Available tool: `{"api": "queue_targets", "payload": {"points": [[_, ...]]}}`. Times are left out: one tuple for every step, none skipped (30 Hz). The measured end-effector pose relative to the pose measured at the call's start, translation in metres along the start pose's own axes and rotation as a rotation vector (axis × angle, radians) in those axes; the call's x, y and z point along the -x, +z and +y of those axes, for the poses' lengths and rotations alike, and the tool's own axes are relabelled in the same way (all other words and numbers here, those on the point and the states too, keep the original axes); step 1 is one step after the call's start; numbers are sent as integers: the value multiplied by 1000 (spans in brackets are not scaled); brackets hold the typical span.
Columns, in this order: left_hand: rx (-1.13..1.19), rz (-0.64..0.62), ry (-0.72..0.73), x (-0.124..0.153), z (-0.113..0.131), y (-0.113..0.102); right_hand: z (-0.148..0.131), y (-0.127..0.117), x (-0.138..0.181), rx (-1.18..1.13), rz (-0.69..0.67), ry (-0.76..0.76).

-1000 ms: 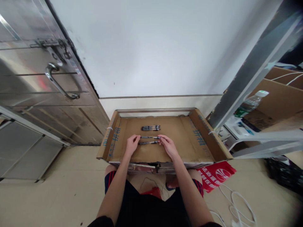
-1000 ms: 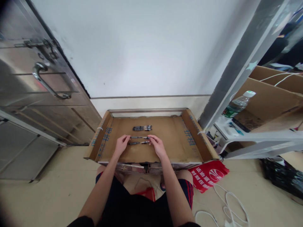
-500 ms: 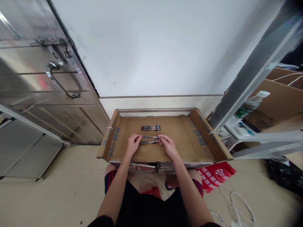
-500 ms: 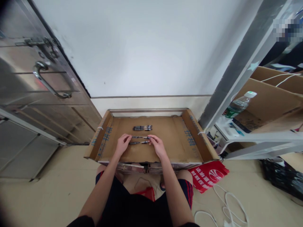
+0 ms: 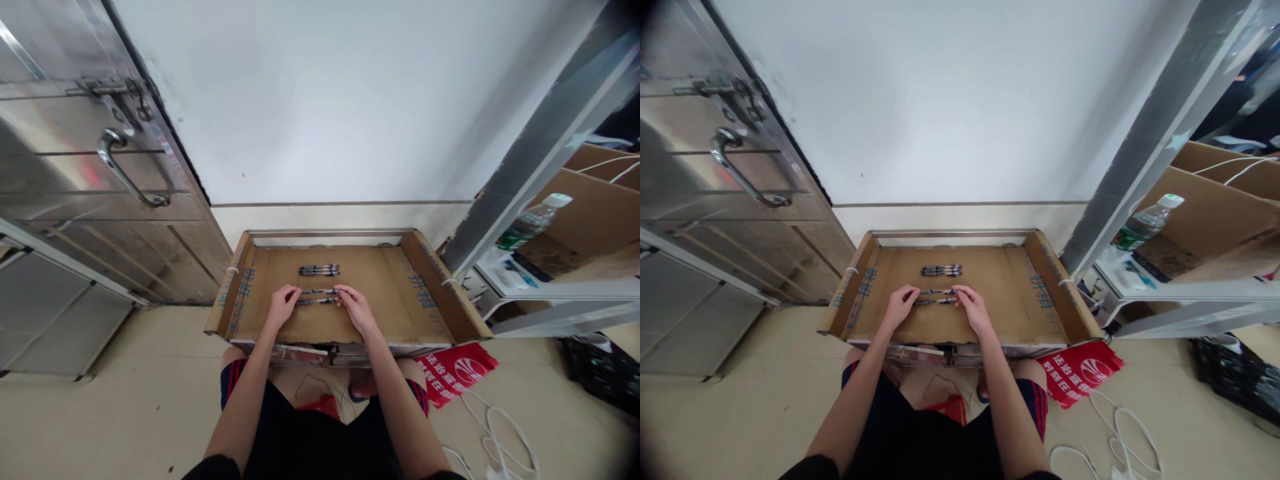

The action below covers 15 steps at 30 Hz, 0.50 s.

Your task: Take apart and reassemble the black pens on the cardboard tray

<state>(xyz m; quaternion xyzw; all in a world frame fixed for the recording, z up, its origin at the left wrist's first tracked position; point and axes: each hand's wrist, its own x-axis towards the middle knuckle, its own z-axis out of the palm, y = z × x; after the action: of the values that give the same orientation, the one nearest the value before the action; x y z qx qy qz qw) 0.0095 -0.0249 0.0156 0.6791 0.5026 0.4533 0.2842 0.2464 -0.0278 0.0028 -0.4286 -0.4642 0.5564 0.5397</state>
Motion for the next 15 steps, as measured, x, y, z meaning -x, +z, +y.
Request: {"api": "queue_targets", "payload": {"points": [[10,-8,-5,0,0,0,0,0,0,3,0,0],[23,-15,-11,1,0,-1,0,0,0,8,1,0],[36,-19,-18,1,0,-1,0,0,0,15,1,0],[48,-17,-24,1,0,-1,0,0,0,21,0,0],[57,-8,-30,1,0,-1,-1,0,0,26,0,0],[64,5,-34,1,1,-1,-1,0,0,28,1,0],[68,18,-35,1,1,-1,-1,0,0,26,2,-1],[66,28,-34,1,1,-1,-1,1,0,22,3,-1],[58,31,-31,1,2,-1,-1,1,0,18,4,-1],[44,26,-25,0,1,0,-1,1,0,16,5,-1],[28,17,-21,0,1,0,-1,1,0,15,8,-1],[15,9,-18,0,1,0,-1,1,0,14,9,0],[10,3,-19,0,0,0,0,1,0,13,10,2],[14,1,-23,0,-1,0,0,1,0,10,10,3],[25,0,-27,1,-1,0,1,0,0,7,9,4]]}}
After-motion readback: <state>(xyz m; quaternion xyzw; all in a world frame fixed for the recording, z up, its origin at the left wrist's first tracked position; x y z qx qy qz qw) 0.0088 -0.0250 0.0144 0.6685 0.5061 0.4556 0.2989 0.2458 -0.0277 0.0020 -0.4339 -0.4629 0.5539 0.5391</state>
